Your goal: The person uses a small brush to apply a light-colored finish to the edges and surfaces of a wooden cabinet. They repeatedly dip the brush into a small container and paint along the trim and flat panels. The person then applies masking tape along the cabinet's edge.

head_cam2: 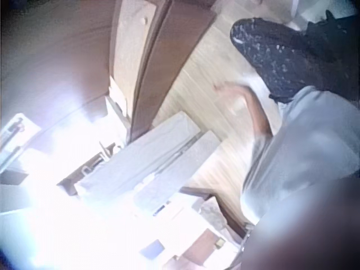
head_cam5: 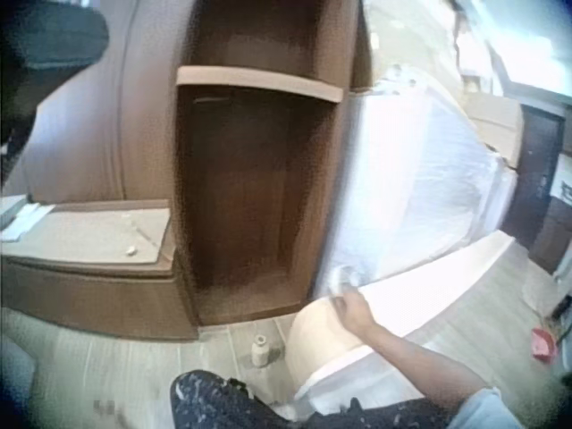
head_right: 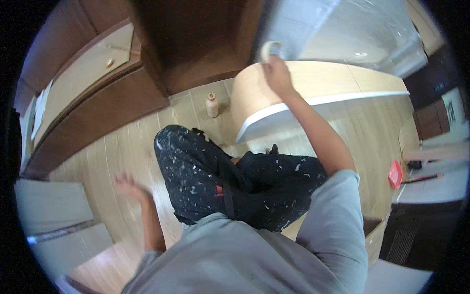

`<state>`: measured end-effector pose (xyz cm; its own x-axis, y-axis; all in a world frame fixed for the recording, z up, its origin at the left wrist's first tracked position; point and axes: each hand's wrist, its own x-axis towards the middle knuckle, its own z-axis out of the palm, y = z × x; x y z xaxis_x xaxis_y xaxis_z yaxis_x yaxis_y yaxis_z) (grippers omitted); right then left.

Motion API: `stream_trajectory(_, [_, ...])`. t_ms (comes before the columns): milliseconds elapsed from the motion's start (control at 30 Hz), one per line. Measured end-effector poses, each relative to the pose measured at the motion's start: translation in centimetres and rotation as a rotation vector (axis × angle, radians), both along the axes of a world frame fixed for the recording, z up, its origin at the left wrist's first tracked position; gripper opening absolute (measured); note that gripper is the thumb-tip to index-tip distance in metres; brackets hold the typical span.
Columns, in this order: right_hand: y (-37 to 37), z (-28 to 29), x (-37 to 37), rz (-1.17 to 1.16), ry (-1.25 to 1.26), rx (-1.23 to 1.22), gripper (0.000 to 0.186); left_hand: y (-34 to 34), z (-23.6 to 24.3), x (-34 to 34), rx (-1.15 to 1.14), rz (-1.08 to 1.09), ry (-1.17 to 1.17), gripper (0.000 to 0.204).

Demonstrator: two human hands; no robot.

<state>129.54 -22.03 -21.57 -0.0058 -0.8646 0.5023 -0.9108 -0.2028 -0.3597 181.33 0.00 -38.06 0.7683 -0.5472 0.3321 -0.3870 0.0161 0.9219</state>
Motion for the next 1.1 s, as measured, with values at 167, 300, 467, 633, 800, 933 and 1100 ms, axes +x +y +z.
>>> stream_trajectory(167, [7.7,4.1,0.5,0.137,-0.247,-0.108,0.024,-10.5,14.3,-17.1,-0.406,-0.815,0.270,0.044])
stream_trajectory(300, [14.3,5.5,-0.2,0.038,0.065,-0.092,0.021,-14.3,16.4,-27.8,-0.287,-1.182,0.644,0.059])
stream_trajectory(467, [16.9,4.3,-2.8,-0.052,0.059,-0.111,0.020,-19.1,12.1,-34.1,-0.120,-0.991,0.335,0.076])
stream_trajectory(633, [15.7,-0.1,-3.6,-0.058,-0.072,-0.211,0.026,-19.8,9.5,-34.5,0.029,-1.016,0.402,0.069])
stream_trajectory(800, [15.5,-2.0,-5.2,-0.014,-0.077,-0.335,0.035,-20.4,9.5,-34.7,0.066,-1.043,0.280,0.065])
stream_trajectory(933, [15.6,-1.9,-5.6,-0.002,-0.277,-0.313,0.036,-19.7,9.9,-34.6,0.023,-1.000,0.364,0.082])
stream_trajectory(1100, [15.6,-0.7,-5.5,0.035,-0.149,-0.328,0.046,-19.4,10.5,-33.7,0.087,-1.050,0.415,0.092])
